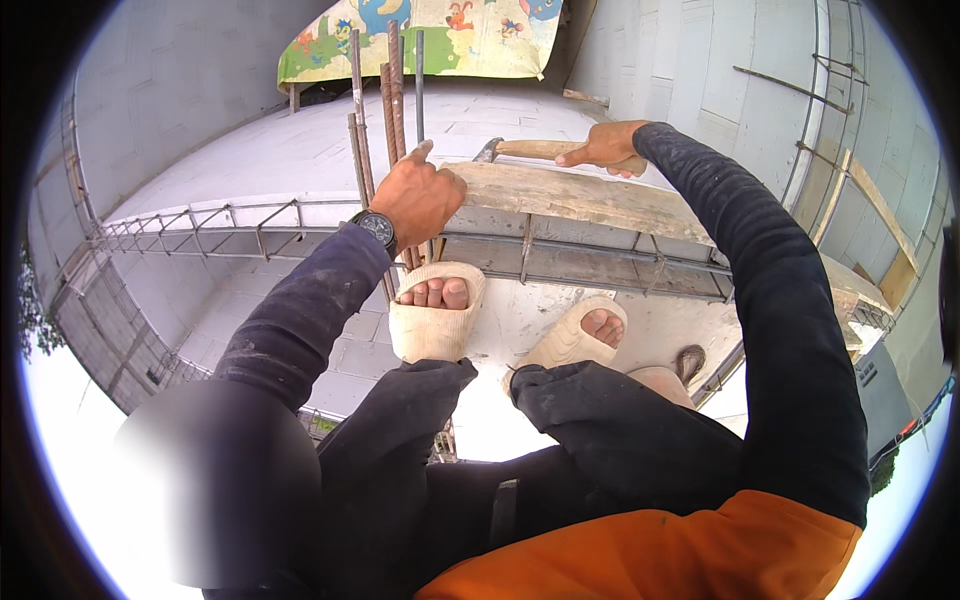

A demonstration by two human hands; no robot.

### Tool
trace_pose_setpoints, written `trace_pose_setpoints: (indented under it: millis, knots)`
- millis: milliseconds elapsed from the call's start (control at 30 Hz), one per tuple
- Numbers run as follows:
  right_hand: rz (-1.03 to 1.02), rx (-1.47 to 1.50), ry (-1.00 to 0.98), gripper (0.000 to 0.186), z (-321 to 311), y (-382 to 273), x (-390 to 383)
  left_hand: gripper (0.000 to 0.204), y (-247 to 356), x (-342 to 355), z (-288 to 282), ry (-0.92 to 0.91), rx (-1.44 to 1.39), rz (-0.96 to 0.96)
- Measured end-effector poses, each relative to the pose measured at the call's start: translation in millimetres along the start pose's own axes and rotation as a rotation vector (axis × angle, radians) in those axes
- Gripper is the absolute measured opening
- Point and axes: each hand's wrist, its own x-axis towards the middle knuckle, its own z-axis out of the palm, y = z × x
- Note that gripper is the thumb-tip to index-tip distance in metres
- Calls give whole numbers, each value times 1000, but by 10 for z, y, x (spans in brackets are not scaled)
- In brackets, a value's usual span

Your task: The person uses wire and a hammer to secure wooden framing members to a concrete and rebar structure at a construction site. They manipulate thin wire by hand to tie pieces together and then use a hammer to drive a nail into the wood.

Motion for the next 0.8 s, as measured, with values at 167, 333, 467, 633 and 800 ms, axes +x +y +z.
trace_pose_setpoints:
  millis: [167, 333, 467, 633, 800]
  knots:
    - [12, 50, 151, 107, 207, -109, -22, 15, 10, -75, 53, -17, -34, -24]
    - [-32, 20, 253, 118, 479, 284, 350, 12, -33, -13, 38, 54, 38, 9]
    - [6, 27, 49, 108, 280, 0, 58, 12, 16, -62, 103, 7, 7, 19]
    - [27, -149, -15, 91, -173, -323, -182, 7, -17, -26, 97, -4, 5, 16]
    - [13, -117, 140, 81, -166, -293, -180, 9, -33, -32, 59, 77, -13, -4]
